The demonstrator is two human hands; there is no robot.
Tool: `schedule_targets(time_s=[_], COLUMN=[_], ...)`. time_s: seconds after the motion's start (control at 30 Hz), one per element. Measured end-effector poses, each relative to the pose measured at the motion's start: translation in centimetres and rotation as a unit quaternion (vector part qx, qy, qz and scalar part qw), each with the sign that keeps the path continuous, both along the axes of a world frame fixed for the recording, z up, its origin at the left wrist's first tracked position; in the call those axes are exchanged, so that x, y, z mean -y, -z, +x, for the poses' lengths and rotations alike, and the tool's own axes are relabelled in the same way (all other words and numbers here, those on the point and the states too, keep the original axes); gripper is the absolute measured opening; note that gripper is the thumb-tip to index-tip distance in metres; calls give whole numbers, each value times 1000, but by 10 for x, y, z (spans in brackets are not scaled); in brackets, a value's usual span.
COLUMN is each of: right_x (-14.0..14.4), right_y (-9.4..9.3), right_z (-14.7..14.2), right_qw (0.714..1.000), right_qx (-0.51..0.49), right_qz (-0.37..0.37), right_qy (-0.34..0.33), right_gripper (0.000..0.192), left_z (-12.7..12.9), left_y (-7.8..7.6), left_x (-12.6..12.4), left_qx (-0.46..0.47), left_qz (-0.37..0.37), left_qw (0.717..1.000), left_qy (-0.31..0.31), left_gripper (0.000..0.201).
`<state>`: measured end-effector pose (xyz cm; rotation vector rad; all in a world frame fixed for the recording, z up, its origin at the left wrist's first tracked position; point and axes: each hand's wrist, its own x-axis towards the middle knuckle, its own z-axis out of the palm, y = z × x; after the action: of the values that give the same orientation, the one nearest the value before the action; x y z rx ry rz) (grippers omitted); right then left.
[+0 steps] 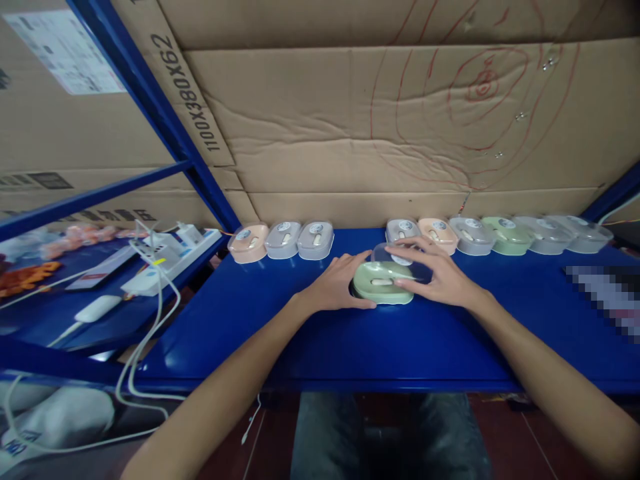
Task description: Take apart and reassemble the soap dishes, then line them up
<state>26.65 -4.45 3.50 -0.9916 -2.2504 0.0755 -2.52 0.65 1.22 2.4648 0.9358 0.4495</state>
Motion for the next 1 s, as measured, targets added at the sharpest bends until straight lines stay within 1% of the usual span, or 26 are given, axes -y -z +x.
schedule_targets(time_s=[0.1,0.23,0.33,0.5,0.7,0.87,1.0], right_x=[-1,-4,-5,-5,-5,-2,-1], right_y=[12,20,23,28,30,30,30], right_z=[-11,-13,-12,-16,-19,-21,-23], right_qw=[999,999,998,998,998,996,993], right_qx=[14,17,21,34,45,75,101], right_qz=[-3,3,12,1,2,21,49], right_qy=[-33,-46,-56,-60,-42,-33,-36], right_gripper=[58,55,54,54,53,55,56], left_z=[8,10,9,10,11,10,10], left_y=[7,11,11,14,16,16,16], left_x=[4,3,4,3,3,3,3], left_qx=[11,29,43,69,78,85,94], left_qz=[-14,-55,-63,-40,-10,-5,0], left_qw=[1000,998,997,997,997,996,995], left_qy=[-1,-15,-9,8,25,34,40], left_gripper=[131,137,132,126,107,99,98])
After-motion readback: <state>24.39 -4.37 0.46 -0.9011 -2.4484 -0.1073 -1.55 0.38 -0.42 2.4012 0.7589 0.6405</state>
